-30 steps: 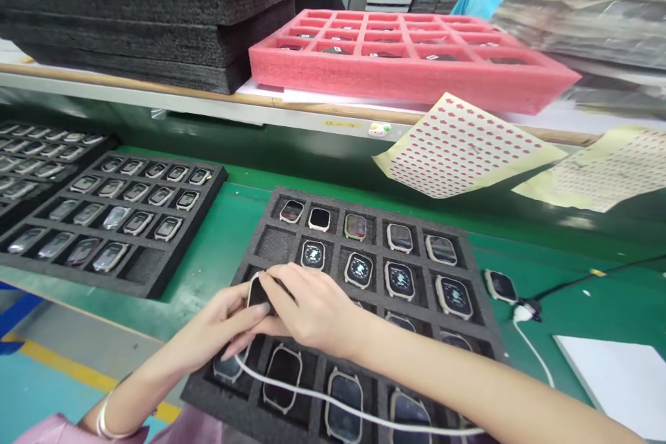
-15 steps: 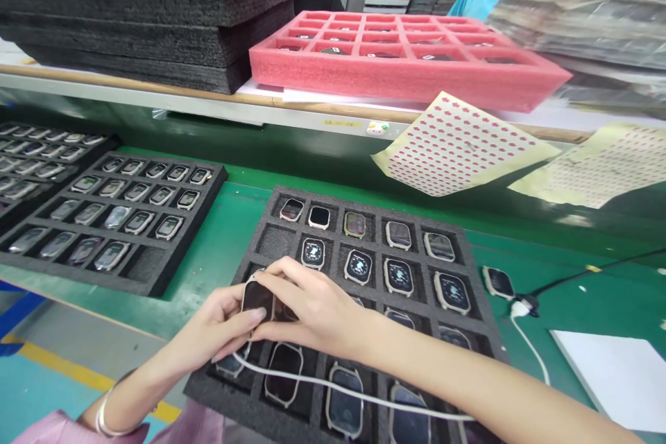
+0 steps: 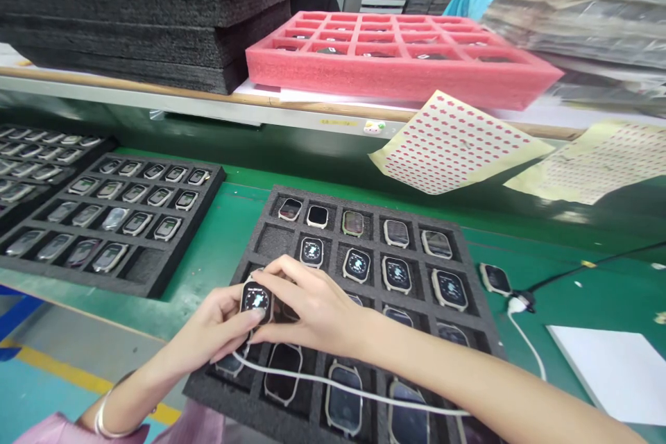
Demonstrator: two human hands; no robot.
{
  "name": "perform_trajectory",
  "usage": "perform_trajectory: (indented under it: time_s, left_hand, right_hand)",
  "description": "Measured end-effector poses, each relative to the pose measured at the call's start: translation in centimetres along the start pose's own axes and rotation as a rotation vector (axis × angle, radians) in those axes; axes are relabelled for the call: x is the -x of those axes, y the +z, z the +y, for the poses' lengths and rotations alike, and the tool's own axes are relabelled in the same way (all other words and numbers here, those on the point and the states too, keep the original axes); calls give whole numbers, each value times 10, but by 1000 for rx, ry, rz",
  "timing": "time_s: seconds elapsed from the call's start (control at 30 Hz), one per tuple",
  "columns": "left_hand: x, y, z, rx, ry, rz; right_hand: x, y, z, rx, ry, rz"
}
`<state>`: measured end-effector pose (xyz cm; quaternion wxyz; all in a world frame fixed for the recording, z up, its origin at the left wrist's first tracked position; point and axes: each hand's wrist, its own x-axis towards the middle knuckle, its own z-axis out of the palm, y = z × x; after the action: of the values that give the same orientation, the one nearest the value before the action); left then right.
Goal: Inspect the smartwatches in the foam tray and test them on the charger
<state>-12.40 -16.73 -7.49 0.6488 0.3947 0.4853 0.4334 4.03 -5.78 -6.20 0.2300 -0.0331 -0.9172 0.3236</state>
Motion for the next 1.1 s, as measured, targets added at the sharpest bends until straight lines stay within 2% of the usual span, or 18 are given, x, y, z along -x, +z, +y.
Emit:
perform_trajectory:
  time_s: [0.7, 0.83, 0.9, 0.97, 1.03, 1.1]
  left_hand:
    - [3, 0, -6, -70, 42, 22]
    - [3, 1, -7, -31, 38, 33]
    - [3, 1, -6, -5, 38, -16]
    - [4, 1, -3, -41, 41, -87]
    - [8, 2, 2, -143, 36, -154]
    - [15, 4, 8, -235, 4, -242]
  right_hand:
    - [-2, 2, -3, 83, -27, 44]
    - [-8, -7, -3, 12, -40, 54]
    - [-13, -14, 0, -68, 5, 108]
    - [-21, -20, 9, -97, 120, 200]
    - [-28, -21, 21, -28, 241, 254]
    - [-33, -19, 32, 121, 306, 200]
